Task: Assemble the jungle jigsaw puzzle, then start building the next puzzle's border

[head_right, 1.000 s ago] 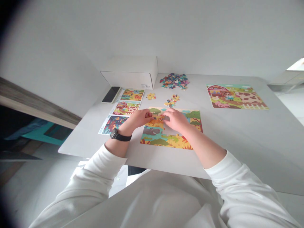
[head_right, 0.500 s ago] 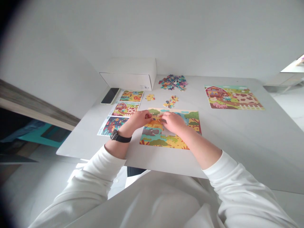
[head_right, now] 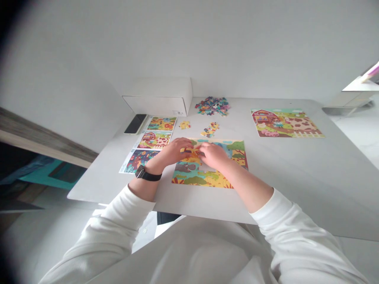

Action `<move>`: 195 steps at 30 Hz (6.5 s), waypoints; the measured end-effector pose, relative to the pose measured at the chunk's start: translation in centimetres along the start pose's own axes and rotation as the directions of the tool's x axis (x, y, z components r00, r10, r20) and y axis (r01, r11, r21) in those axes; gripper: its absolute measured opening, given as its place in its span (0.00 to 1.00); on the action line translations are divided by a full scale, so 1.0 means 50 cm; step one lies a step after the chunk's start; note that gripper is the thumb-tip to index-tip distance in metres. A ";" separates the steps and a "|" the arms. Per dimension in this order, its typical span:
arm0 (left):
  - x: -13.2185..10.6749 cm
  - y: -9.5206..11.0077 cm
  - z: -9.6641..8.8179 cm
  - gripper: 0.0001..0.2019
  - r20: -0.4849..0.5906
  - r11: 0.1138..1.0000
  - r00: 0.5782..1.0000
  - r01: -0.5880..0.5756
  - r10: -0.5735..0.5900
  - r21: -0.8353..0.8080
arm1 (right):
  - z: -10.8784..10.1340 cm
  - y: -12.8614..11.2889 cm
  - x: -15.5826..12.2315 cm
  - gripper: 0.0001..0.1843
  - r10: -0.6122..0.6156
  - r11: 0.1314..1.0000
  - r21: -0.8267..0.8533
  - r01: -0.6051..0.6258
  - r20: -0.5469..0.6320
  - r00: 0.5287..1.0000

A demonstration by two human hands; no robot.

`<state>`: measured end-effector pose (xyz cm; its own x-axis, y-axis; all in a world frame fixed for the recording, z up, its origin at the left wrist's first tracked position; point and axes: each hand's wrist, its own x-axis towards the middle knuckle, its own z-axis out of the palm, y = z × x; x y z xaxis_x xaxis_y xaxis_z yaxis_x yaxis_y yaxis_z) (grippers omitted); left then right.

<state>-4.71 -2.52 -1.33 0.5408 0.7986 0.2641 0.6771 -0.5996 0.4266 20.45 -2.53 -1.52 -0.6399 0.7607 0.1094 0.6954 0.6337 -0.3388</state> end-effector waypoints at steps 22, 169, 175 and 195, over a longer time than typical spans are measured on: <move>-0.001 -0.011 0.015 0.08 0.049 1.000 0.998 -0.025 0.026 -0.010 | -0.005 -0.009 -0.001 0.11 0.057 0.998 0.037 -0.056 -0.019 0.998; 0.009 0.065 0.033 0.09 -0.113 0.957 0.962 0.228 -0.250 -0.178 | -0.042 0.075 -0.058 0.16 -0.076 0.988 0.121 0.099 -0.180 0.981; 0.009 0.065 0.038 0.11 -0.093 0.975 0.975 0.193 -0.204 -0.112 | -0.038 0.074 -0.056 0.16 -0.092 0.987 0.118 0.112 -0.158 0.983; 0.007 0.066 0.039 0.14 0.041 0.980 0.979 0.199 -0.199 0.000 | -0.015 0.085 -0.052 0.17 -0.090 0.992 0.078 0.103 -0.155 0.984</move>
<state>-1.33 -4.33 -1.51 0.4157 0.8989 0.1380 0.7711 -0.4289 0.4706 25.28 -1.71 -2.56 -0.6413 0.7134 0.2825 0.5984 0.6954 -0.3979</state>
